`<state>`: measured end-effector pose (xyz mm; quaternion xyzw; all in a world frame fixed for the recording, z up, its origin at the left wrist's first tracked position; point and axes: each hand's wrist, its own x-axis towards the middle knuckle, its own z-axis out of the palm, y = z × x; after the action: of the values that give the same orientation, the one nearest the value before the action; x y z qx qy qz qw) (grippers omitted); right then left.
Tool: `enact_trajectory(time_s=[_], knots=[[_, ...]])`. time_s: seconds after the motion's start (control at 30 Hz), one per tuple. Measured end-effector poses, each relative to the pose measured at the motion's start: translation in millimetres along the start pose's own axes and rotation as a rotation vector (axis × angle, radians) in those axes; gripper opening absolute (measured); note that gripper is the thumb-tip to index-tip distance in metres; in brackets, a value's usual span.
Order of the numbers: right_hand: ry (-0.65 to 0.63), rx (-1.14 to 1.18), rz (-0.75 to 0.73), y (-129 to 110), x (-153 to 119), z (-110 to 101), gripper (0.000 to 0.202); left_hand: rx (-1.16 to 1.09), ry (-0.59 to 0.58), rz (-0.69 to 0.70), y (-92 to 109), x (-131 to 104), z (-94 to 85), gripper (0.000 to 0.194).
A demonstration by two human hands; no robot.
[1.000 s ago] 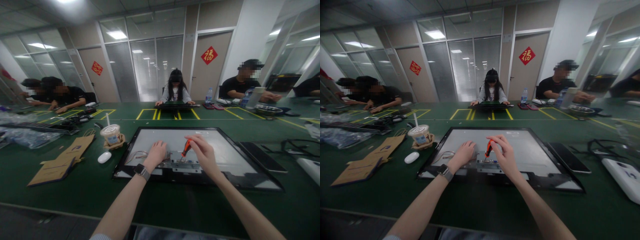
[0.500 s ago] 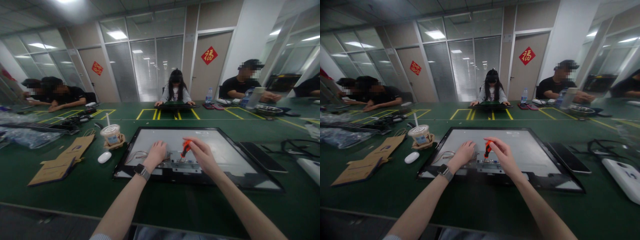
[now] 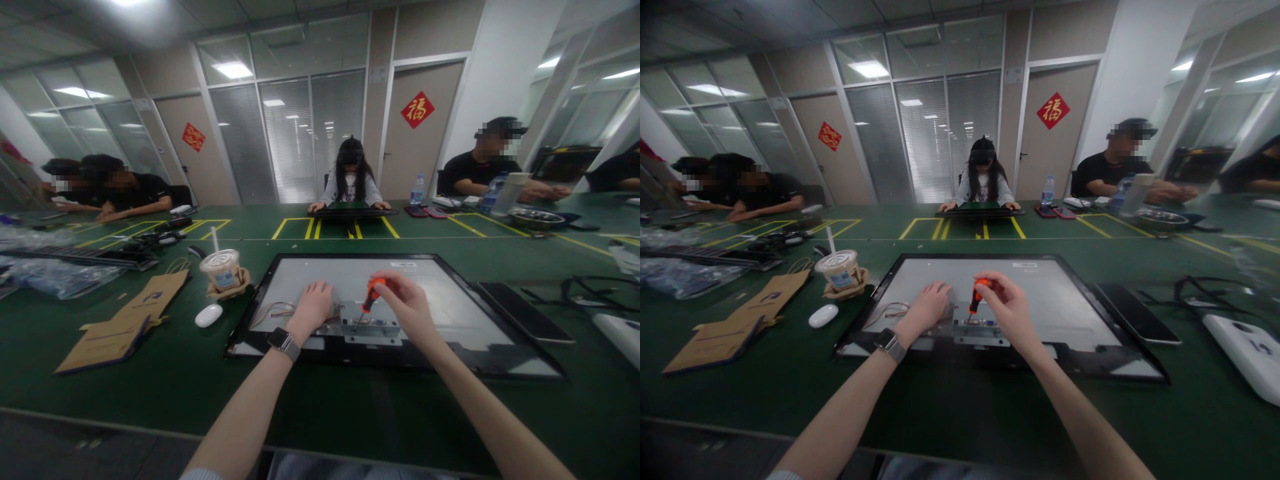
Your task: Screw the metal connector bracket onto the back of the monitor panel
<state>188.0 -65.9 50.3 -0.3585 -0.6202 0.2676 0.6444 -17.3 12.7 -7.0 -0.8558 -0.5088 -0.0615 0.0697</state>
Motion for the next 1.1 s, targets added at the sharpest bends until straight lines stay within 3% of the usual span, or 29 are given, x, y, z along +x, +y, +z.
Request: enact_trajectory(time_s=[0.17, 0.37, 0.53, 0.73, 0.93, 1.1], knots=[[0.058, -0.116, -0.101, -1.8, -0.3, -0.4, 0.018, 0.007, -0.003, 0.004, -1.1, 1.1, 3.7, 0.038], [-0.061, -0.087, -0.069, -3.1, -3.2, -0.2, 0.025, 0.015, -0.012, 0.006, 1.2, 0.2, -2.0, 0.035], [0.022, -0.203, -0.145, -2.9, -2.9, 0.2, 0.013, 0.014, -0.011, 0.001, 2.1, -0.2, -3.9, 0.034], [-0.117, -0.114, -0.108, -5.3, -5.1, -0.7, 0.028, 0.023, -0.009, 0.002, 0.8, -0.5, -1.9, 0.037], [0.018, -0.247, -0.192, -2.3, -2.7, 2.3, 0.016, 0.013, -0.02, -0.004, 2.3, -1.1, -6.8, 0.036], [-0.015, -0.08, -0.071, -1.1, -0.5, -0.5, 0.023, -0.001, -0.015, -0.01, 1.7, -1.5, -5.6, 0.038]])
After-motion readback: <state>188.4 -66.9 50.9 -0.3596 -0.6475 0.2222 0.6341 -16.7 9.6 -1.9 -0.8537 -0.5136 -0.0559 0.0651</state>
